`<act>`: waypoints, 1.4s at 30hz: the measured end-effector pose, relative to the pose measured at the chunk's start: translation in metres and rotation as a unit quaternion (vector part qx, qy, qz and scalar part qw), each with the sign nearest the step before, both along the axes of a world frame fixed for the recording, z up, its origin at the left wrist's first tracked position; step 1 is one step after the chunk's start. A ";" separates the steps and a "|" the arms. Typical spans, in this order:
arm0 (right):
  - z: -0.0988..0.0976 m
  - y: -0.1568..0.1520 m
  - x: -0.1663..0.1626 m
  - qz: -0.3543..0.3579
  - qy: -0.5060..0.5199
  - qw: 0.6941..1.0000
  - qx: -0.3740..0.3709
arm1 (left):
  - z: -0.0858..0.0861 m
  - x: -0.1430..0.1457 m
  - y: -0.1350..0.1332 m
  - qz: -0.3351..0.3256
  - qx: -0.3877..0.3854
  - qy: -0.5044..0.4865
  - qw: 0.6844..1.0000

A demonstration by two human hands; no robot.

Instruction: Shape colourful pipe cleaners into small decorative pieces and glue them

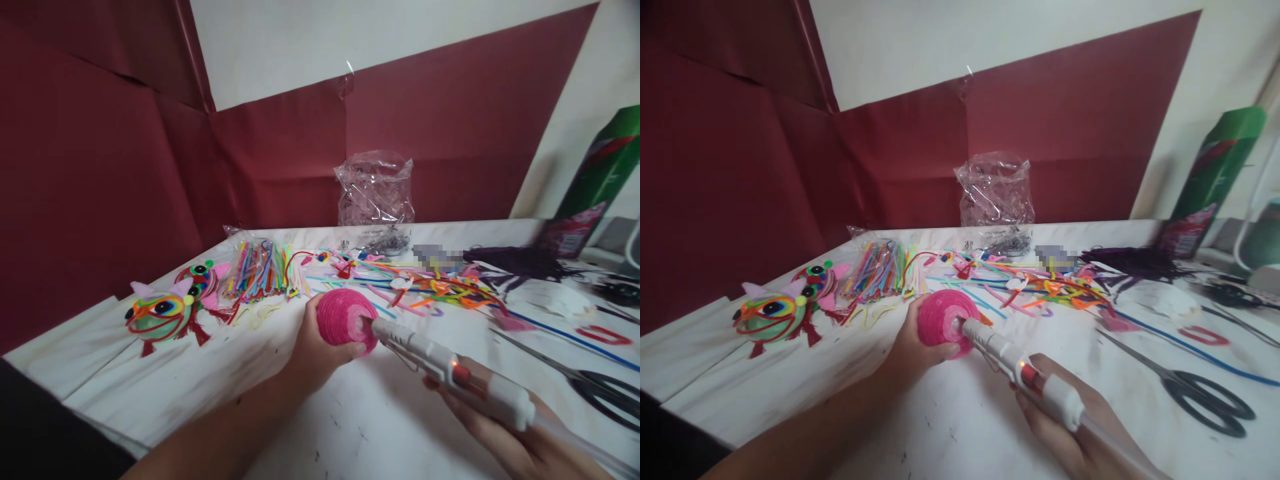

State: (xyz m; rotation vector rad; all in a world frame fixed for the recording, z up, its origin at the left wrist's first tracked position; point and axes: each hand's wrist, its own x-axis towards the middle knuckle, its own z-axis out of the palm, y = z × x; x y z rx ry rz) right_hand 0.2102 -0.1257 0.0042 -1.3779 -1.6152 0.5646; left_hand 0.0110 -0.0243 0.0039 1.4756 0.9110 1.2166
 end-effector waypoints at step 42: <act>-0.004 -0.001 -0.002 -0.016 -0.031 0.998 0.046 | -0.005 -0.001 0.003 -0.023 -0.006 -0.014 1.000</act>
